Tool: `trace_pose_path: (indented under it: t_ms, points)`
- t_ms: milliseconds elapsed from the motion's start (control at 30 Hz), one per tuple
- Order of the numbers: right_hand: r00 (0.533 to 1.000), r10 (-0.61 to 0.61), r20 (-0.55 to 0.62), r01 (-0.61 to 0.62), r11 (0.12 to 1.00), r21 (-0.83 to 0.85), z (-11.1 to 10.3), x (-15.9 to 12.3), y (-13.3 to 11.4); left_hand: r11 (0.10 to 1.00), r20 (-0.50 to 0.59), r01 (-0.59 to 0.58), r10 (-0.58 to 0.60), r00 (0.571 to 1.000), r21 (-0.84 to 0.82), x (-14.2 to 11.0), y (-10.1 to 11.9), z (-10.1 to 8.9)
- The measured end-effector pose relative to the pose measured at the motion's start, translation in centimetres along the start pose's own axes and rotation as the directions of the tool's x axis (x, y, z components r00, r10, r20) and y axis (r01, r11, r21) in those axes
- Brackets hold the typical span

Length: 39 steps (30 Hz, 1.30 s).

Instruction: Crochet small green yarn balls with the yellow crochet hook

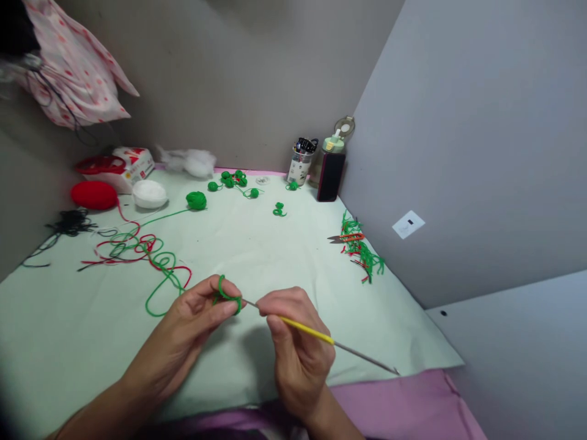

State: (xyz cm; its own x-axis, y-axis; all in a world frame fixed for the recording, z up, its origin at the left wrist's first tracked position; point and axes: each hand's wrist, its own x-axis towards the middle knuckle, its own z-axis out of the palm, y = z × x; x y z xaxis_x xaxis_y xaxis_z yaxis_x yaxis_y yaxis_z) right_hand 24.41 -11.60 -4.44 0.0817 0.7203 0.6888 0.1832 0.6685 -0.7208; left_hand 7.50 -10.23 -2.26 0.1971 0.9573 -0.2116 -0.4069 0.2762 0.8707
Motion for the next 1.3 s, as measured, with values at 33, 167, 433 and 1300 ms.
trace_pose_path:
  t_ms: [33,167,433,1300]
  points:
    - [1.000,-0.009,0.008,0.009,1.000,-0.016,-0.1,0.0,-0.1,1.000,-0.003,-0.010,0.010,1.000,0.007,0.0,-0.1,0.0]
    - [0.992,-0.101,0.073,0.108,0.989,-0.096,-0.1,0.0,-0.4,0.999,0.000,-0.047,0.047,0.999,0.021,0.0,-0.4,-0.1]
    - [0.988,-0.112,0.107,0.123,0.987,-0.102,0.4,0.1,-0.4,0.997,0.025,0.029,-0.028,0.999,-0.069,-0.1,0.2,0.3]
    - [0.987,0.074,0.143,-0.110,0.959,0.260,7.7,8.3,-0.2,0.987,0.039,-0.085,0.091,0.995,-0.137,2.4,7.8,-3.2]
